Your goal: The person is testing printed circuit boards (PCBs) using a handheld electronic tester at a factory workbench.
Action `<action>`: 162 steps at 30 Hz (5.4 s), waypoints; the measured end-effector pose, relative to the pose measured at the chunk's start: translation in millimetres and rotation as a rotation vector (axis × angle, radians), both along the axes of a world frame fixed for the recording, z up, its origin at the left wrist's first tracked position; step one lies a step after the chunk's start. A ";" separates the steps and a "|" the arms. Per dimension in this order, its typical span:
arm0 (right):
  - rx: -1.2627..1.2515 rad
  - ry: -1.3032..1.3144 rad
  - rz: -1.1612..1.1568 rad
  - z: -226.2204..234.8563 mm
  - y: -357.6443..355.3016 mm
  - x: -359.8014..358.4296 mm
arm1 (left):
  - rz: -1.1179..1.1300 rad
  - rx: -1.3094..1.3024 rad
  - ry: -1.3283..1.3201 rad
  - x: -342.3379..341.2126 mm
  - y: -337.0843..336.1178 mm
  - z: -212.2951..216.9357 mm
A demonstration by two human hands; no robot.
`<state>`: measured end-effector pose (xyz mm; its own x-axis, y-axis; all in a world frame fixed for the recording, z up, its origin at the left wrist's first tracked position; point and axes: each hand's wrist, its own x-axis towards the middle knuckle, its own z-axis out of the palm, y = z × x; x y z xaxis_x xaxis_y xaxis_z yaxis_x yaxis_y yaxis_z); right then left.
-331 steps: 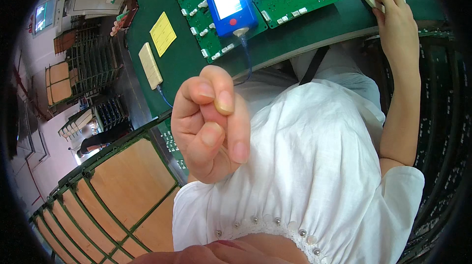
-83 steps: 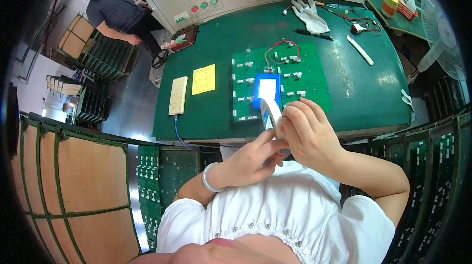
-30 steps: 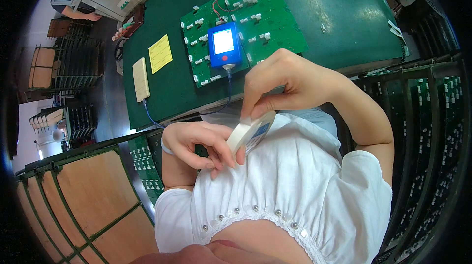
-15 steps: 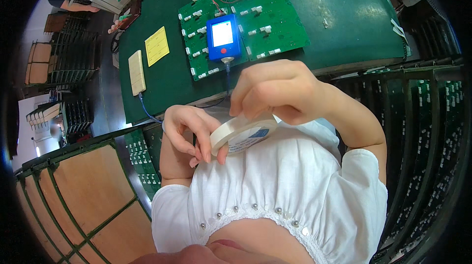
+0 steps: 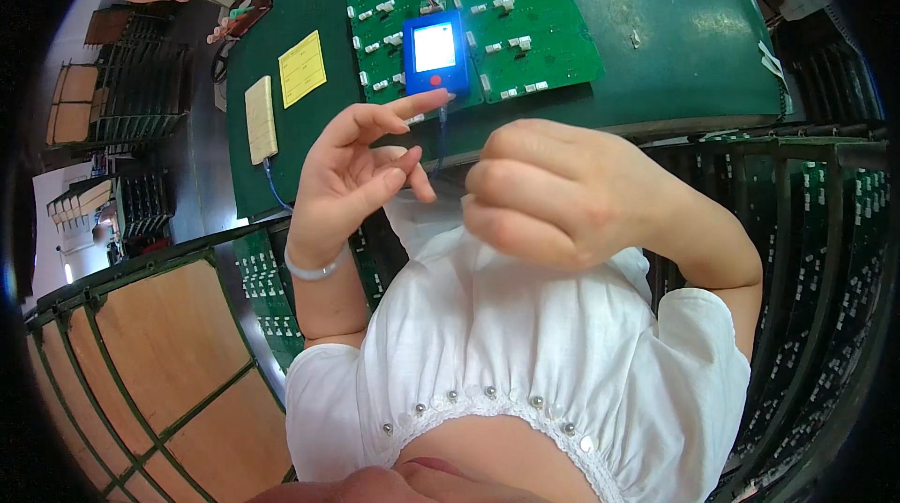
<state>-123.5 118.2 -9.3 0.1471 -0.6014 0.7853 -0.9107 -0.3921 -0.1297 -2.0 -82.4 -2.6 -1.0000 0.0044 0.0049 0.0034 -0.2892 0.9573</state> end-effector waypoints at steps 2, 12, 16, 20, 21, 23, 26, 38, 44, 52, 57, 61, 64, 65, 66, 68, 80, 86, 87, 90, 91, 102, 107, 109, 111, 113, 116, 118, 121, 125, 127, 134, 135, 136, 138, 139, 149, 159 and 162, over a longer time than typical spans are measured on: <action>0.051 -0.012 -0.015 1.1 3.0 -0.8 | 0.021 -0.026 -0.032 6.6 10.7 12.2; 0.486 -0.547 -0.096 6.1 21.8 12.3 | 0.198 -0.010 0.036 12.0 46.0 36.8; 0.449 -0.498 -0.130 9.9 21.5 13.9 | 0.209 -0.001 0.025 13.1 52.9 38.5; 0.436 -0.467 -0.126 8.2 23.4 13.3 | 0.198 -0.023 0.060 13.8 53.5 35.4; 0.432 -0.450 -0.126 7.3 24.1 13.4 | 0.189 -0.024 0.063 13.5 53.9 35.5; 0.420 -0.461 -0.129 6.4 24.9 13.8 | 0.179 -0.025 0.063 13.3 55.1 34.6; 0.400 -0.472 -0.094 7.8 25.5 11.0 | 0.199 -0.054 0.096 12.7 57.4 33.7; 0.152 -0.594 -0.088 11.2 11.1 19.1 | 0.264 -0.162 0.492 7.5 65.2 14.1; -0.045 -0.715 -0.132 7.0 3.7 28.2 | 0.185 -0.181 0.473 6.0 62.2 7.2; -0.105 -0.882 -0.091 7.9 -1.3 34.8 | 0.207 -0.288 0.537 3.1 63.7 7.4; -0.144 -0.926 -0.040 1.7 -0.5 34.0 | 0.168 -0.316 0.572 3.6 60.7 5.5; -0.121 -0.975 -0.008 -0.4 1.7 34.5 | 0.159 -0.308 0.579 4.2 61.1 5.3; -0.112 -0.979 0.001 -1.7 2.9 33.9 | 0.154 -0.326 0.595 3.8 59.4 2.9; -0.112 -0.979 0.001 -1.7 2.5 33.7 | 0.153 -0.326 0.596 3.8 58.9 3.2; -0.108 -0.960 -0.015 -1.6 2.0 33.5 | 0.150 -0.341 0.594 4.0 58.4 3.6; -0.104 -0.940 -0.032 -2.0 1.5 33.3 | 0.147 -0.356 0.593 4.6 56.4 5.9; -0.064 -0.986 0.035 -5.3 0.0 26.5 | 0.200 -0.263 0.735 13.1 65.8 -2.7; 0.007 -1.178 0.224 -8.3 1.5 24.7 | 0.385 -0.516 0.642 11.0 72.9 10.8; 0.006 -1.178 0.223 -9.6 0.9 25.2 | 0.370 -0.598 0.642 10.4 70.9 11.8; -0.051 -1.200 0.235 -14.0 -1.0 26.0 | 0.391 -0.650 0.651 8.2 75.6 8.7; -0.040 -1.196 0.241 -14.9 -0.8 25.4 | 0.431 -0.621 0.660 7.6 77.1 6.7; 0.000 -1.267 0.232 -15.0 2.4 22.7 | 0.384 -0.695 0.692 3.5 44.7 4.3; -0.120 -1.342 0.098 -36.5 3.5 14.0 | 0.564 -0.558 0.539 1.3 35.8 1.9; -0.116 -1.334 0.095 -39.7 6.9 3.7 | 0.683 -0.483 0.512 2.3 22.5 2.5; -0.064 -1.271 -0.008 -43.6 6.9 -16.7 | 0.767 -0.436 0.534 1.4 5.7 5.6; -0.034 -1.232 -0.118 -41.4 9.4 -38.9 | 0.738 -0.403 0.528 1.5 -10.9 9.2; 0.001 -1.174 -0.198 -40.0 4.3 -75.5 | 0.704 -0.388 0.505 0.8 -35.4 7.7; 0.190 -1.039 -0.308 -36.9 -1.2 -99.6 | 0.823 -0.383 0.452 -3.3 -49.0 5.2; 0.307 -0.888 -0.430 -35.8 -15.9 -131.7 | 0.847 -0.455 0.482 -15.5 -64.6 5.8; 0.485 -0.649 -0.553 -47.0 -45.9 -175.1 | 0.892 -0.650 0.502 -40.8 -80.0 8.2; 0.493 -0.596 -0.591 -61.1 -62.2 -191.2 | 0.970 -0.830 0.557 -55.3 -92.2 8.5; 0.701 -0.514 -0.486 -63.6 -87.4 -218.1 | 1.058 -0.626 0.656 -106.5 -144.0 -1.1; 0.710 -0.518 -0.481 -62.0 -88.3 -219.5 | 1.086 -0.661 0.626 -114.1 -140.9 -2.0; 0.703 -0.564 -0.431 -60.3 -88.5 -220.3 | 1.096 -0.688 0.645 -120.8 -146.1 -6.7; 0.703 -0.616 -0.379 -58.3 -90.8 -218.7 | 1.166 -0.761 0.614 -130.3 -155.1 -16.6; 0.633 -0.641 -0.386 -57.2 -93.2 -215.2 | 1.166 -0.761 0.605 -133.7 -155.8 -21.6; 0.303 -0.449 -0.409 -77.1 -117.2 -224.1 | 1.169 -0.875 0.544 -131.3 -162.3 -62.2; 0.302 -0.555 -0.350 -90.1 -121.5 -226.7 | 1.203 -0.616 0.484 -128.3 -168.9 -69.3; 0.306 -0.566 -0.343 -92.1 -122.6 -228.0 | 1.169 -0.627 0.494 -130.2 -168.8 -71.1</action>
<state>-351.5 -4.3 -101.4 -0.4679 -0.7454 0.4748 -0.7367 0.0322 -0.6754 -132.2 -251.2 -73.7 -0.3240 -0.6809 0.6567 0.3090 0.5800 0.7538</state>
